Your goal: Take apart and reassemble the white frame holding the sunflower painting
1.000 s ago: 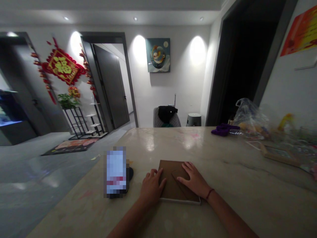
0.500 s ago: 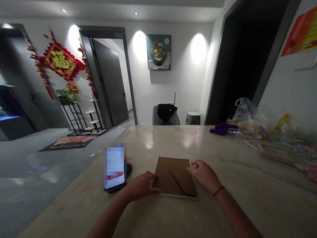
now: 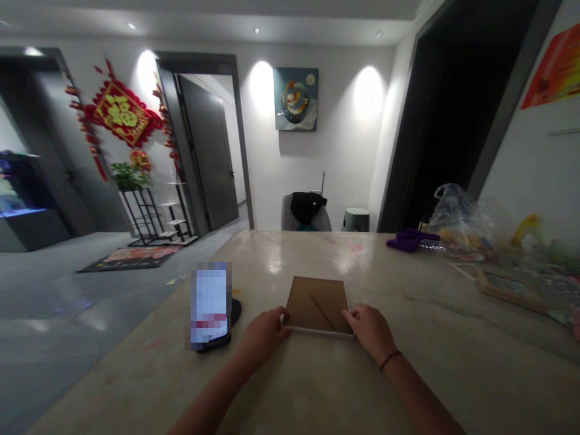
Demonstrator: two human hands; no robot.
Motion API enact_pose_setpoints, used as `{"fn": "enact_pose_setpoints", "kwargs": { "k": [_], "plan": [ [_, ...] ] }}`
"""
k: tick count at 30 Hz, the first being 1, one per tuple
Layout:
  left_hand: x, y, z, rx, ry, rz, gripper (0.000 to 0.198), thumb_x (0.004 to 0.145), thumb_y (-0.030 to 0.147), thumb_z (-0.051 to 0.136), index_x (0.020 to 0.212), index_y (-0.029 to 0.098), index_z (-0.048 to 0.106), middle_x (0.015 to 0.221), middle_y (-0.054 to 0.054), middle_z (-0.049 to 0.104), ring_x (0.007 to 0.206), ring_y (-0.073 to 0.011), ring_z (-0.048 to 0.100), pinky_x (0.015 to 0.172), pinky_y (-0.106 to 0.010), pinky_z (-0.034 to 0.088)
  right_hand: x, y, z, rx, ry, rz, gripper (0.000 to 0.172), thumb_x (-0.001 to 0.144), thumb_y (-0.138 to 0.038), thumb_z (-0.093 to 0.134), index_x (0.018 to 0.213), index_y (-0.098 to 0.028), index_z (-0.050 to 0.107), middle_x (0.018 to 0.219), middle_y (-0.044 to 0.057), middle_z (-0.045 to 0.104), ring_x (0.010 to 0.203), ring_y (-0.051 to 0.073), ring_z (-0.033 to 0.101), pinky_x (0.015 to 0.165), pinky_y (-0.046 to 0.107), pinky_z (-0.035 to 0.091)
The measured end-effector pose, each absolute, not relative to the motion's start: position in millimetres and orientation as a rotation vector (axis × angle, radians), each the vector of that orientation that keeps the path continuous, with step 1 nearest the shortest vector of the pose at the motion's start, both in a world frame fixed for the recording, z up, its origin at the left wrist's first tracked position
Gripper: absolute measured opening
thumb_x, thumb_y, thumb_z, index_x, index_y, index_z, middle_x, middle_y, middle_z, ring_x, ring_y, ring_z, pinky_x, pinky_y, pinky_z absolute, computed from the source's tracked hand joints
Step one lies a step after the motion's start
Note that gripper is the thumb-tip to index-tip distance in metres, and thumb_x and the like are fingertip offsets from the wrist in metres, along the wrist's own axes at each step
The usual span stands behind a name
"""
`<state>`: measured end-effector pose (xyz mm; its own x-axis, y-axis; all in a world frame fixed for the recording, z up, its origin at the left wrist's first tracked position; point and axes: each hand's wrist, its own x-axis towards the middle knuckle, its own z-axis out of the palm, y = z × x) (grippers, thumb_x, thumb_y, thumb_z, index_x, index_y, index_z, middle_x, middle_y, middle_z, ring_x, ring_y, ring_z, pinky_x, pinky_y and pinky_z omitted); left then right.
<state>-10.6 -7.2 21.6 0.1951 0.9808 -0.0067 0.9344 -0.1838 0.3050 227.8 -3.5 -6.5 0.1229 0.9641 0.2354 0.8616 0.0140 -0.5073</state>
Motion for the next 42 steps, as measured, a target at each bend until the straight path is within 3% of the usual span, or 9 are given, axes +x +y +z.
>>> {"fn": "enact_pose_setpoints", "kwargs": {
  "k": [6,10,14,20,24,28,32,37,42],
  "plan": [
    [1.2,1.3,9.0,2.194,1.911,0.498,0.036,0.081,0.029,0.043,0.115,0.019,0.048,0.098,-0.005,0.063,0.092,-0.0154,0.056,0.079,-0.024,0.039,223.2,7.8,-25.9,-1.616,-1.827,0.101,0.038,0.080,-0.032,0.043,0.112,-0.014,0.055,0.102,0.012,0.062,0.094,0.021,0.056,0.083,0.031,0.040],
    [-12.3,6.0,21.8,2.156,2.069,0.632,0.051,0.087,0.030,0.032,0.136,0.021,0.019,0.089,-0.003,0.064,0.077,-0.0147,0.060,0.066,-0.023,0.039,233.3,8.8,-17.6,-1.738,-1.673,-0.083,0.055,0.083,-0.023,0.032,0.137,-0.014,0.019,0.090,0.009,0.062,0.075,0.019,0.058,0.066,0.031,0.044],
    [-22.2,8.9,24.3,2.257,2.155,0.733,0.057,0.089,0.026,0.025,0.139,0.024,-0.002,0.101,-0.007,0.062,0.081,-0.0155,0.060,0.065,-0.023,0.039,240.5,3.9,-9.1,-1.912,-1.687,-0.168,0.066,0.080,-0.009,0.027,0.139,-0.018,-0.003,0.082,0.008,0.060,0.060,0.016,0.056,0.052,0.026,0.039],
    [-20.1,11.3,14.2,2.268,2.124,0.134,0.067,0.083,0.012,0.030,0.138,0.026,-0.005,0.103,-0.010,0.062,0.082,-0.0186,0.062,0.066,-0.026,0.040,236.0,-3.1,-14.9,-2.139,-1.834,-0.005,0.074,0.073,-0.001,0.031,0.139,-0.021,0.004,0.075,0.009,0.063,0.060,0.018,0.060,0.051,0.026,0.038],
    [-19.4,8.5,18.3,2.140,2.170,0.178,0.068,0.085,0.020,0.030,0.137,0.019,-0.013,0.107,-0.012,0.062,0.084,-0.0212,0.062,0.066,-0.029,0.041,237.9,-1.9,-14.1,-2.116,-1.621,0.102,0.065,0.078,-0.010,0.033,0.138,-0.009,0.010,0.071,0.010,0.065,0.057,0.017,0.060,0.049,0.025,0.037],
    [-14.5,3.3,21.1,2.189,2.097,0.241,0.049,0.088,0.032,0.024,0.135,0.021,0.027,0.104,-0.011,0.063,0.088,-0.0213,0.061,0.068,-0.029,0.041,238.3,0.4,-14.0,-2.057,-1.637,0.203,0.039,0.085,-0.028,0.029,0.088,-0.017,0.066,0.078,0.013,0.066,0.070,0.018,0.061,0.058,0.026,0.039],
    [-8.5,1.4,20.0,2.248,2.017,0.179,0.049,0.087,0.041,0.022,0.098,0.020,0.065,0.090,-0.011,0.065,0.083,-0.0211,0.061,0.067,-0.029,0.041,232.4,2.3,-18.6,-1.839,-1.567,0.438,0.045,0.081,-0.044,0.035,0.057,-0.019,0.064,0.065,0.008,0.066,0.066,0.018,0.060,0.057,0.024,0.039],
    [-7.5,1.0,21.4,2.259,1.970,0.200,0.046,0.086,0.041,0.026,0.092,0.021,0.067,0.082,-0.008,0.065,0.079,-0.0195,0.060,0.065,-0.027,0.040,226.5,6.1,-14.2,-1.482,-1.231,0.691,0.039,0.070,-0.049,0.049,0.074,-0.014,0.066,0.069,0.005,0.067,0.073,0.022,0.061,0.061,0.026,0.044],
    [4.9,-4.1,18.8,2.490,1.687,0.084,0.027,0.081,0.032,0.040,0.086,0.031,0.067,0.083,-0.002,0.063,0.077,-0.0175,0.059,0.064,-0.026,0.040,209.3,3.7,-4.1,-1.296,-0.998,0.760,0.059,0.061,-0.047,0.061,0.107,-0.011,0.052,0.071,0.005,0.066,0.069,0.020,0.062,0.062,0.029,0.047]
  ]
}}
